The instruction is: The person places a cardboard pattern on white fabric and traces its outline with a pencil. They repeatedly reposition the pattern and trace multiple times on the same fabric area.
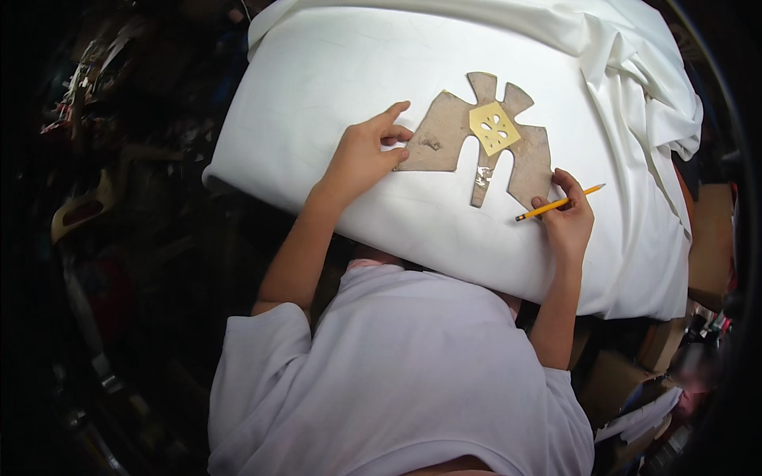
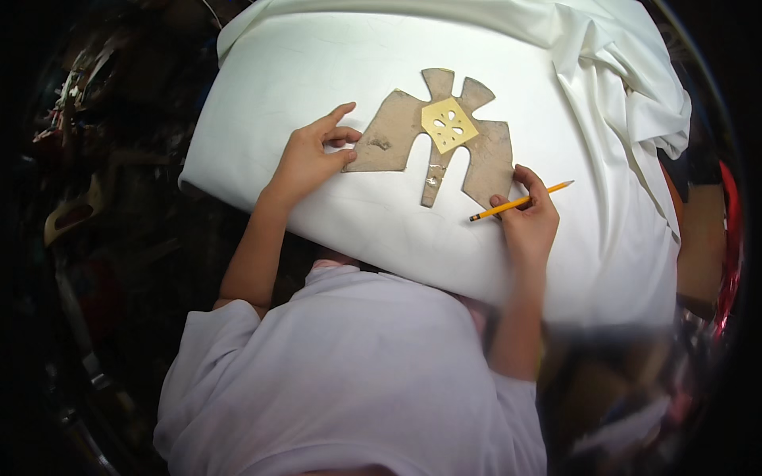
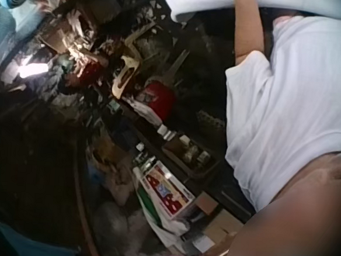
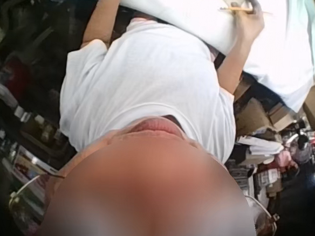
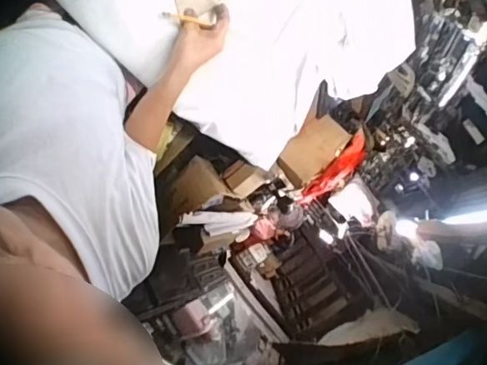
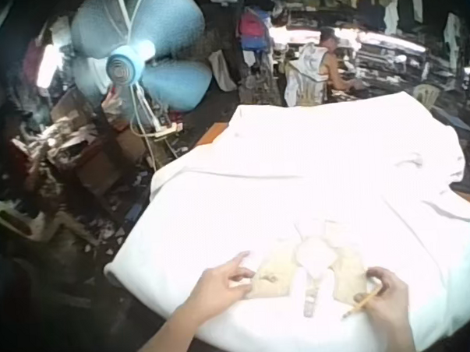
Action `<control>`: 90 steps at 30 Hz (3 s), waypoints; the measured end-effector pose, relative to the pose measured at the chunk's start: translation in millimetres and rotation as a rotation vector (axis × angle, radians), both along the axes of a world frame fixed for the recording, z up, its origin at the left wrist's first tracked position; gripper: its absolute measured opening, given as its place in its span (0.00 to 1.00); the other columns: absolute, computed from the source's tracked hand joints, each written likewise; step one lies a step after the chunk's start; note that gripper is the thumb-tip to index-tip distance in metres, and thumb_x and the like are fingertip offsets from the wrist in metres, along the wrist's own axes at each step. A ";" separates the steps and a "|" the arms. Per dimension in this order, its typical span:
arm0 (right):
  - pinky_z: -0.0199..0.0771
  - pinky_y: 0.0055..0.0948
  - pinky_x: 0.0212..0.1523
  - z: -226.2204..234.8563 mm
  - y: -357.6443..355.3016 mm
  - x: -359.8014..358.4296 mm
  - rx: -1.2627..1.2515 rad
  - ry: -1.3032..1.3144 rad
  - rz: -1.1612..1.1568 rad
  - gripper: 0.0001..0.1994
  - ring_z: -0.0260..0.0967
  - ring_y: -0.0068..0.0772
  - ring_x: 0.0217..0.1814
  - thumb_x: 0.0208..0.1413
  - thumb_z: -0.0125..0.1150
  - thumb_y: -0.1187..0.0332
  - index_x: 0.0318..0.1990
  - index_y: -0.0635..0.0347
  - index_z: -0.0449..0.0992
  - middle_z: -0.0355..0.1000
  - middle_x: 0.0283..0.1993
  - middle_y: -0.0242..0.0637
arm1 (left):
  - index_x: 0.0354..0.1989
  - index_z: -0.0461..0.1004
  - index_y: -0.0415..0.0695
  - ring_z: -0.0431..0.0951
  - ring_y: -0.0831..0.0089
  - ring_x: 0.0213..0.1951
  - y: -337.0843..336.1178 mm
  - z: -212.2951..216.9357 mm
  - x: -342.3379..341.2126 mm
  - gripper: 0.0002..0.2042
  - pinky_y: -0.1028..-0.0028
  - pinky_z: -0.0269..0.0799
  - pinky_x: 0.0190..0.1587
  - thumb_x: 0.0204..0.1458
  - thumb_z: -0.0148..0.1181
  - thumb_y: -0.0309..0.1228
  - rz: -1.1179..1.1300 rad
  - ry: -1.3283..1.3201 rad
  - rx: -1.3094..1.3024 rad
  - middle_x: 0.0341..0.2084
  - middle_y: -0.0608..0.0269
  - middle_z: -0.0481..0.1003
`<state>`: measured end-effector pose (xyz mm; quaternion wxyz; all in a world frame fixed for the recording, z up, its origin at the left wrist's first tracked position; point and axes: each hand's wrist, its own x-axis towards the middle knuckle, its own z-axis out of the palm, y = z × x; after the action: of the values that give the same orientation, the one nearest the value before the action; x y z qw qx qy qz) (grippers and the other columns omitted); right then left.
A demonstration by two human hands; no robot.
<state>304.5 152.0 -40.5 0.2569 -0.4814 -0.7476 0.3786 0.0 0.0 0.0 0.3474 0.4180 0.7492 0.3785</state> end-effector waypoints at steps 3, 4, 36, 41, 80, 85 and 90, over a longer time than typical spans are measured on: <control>0.73 0.17 0.32 7.1 -0.5 -2.1 0.041 -0.003 -0.019 0.26 0.73 0.21 0.32 0.63 0.61 0.63 0.66 0.59 0.64 0.76 0.53 0.43 | 0.65 0.67 0.46 0.76 0.63 0.52 0.4 -3.2 5.5 0.30 0.65 0.70 0.57 0.51 0.63 0.25 0.049 0.057 0.044 0.50 0.53 0.79; 0.70 0.17 0.29 11.8 -1.1 -0.3 0.019 0.107 -0.040 0.25 0.72 0.20 0.30 0.64 0.59 0.60 0.66 0.59 0.64 0.76 0.52 0.43 | 0.65 0.68 0.47 0.75 0.65 0.51 3.1 -7.4 11.0 0.29 0.67 0.69 0.56 0.51 0.63 0.26 0.035 0.163 0.108 0.50 0.55 0.78; 0.70 0.46 0.47 37.5 -9.6 -171.6 0.020 -0.168 0.432 0.25 0.75 0.56 0.40 0.63 0.56 0.52 0.25 0.70 0.79 0.76 0.35 0.57 | 0.72 0.57 0.56 0.48 0.45 0.71 72.4 -59.9 108.7 0.35 0.37 0.39 0.68 0.58 0.44 0.58 -0.300 0.932 0.080 0.72 0.52 0.52; 0.73 0.42 0.40 38.2 27.2 -186.0 0.131 0.052 0.311 0.16 0.76 0.51 0.35 0.66 0.51 0.60 0.39 0.66 0.76 0.77 0.30 0.50 | 0.68 0.62 0.48 0.50 0.46 0.70 63.7 -47.8 110.9 0.34 0.27 0.41 0.62 0.56 0.51 0.55 -0.305 0.866 0.084 0.66 0.51 0.61; 0.75 0.32 0.38 33.5 96.7 -139.1 0.106 0.099 0.051 0.14 0.78 0.37 0.31 0.67 0.50 0.62 0.38 0.64 0.77 0.78 0.28 0.43 | 0.67 0.65 0.66 0.46 0.36 0.70 65.5 -54.4 109.8 0.29 0.29 0.39 0.63 0.55 0.57 0.53 -0.270 0.833 0.218 0.70 0.48 0.53; 0.74 0.26 0.38 24.8 99.0 -125.6 0.188 0.060 0.063 0.14 0.76 0.26 0.31 0.67 0.50 0.62 0.39 0.65 0.76 0.77 0.28 0.39 | 0.66 0.65 0.71 0.44 0.33 0.70 65.0 -55.2 109.8 0.26 0.27 0.39 0.62 0.58 0.53 0.53 -0.301 0.898 0.207 0.70 0.46 0.51; 0.73 0.36 0.35 30.1 98.4 -98.2 0.220 -0.002 -0.050 0.15 0.76 0.39 0.29 0.67 0.49 0.60 0.39 0.63 0.75 0.77 0.26 0.42 | 0.65 0.67 0.70 0.43 0.31 0.70 65.9 -54.7 110.2 0.24 0.25 0.37 0.61 0.59 0.52 0.54 -0.299 0.882 0.217 0.70 0.45 0.51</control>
<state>206.3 250.4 -10.5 0.3168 -0.4694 -0.7726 0.2872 110.2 65.9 -54.7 0.0011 0.6758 0.7130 0.1868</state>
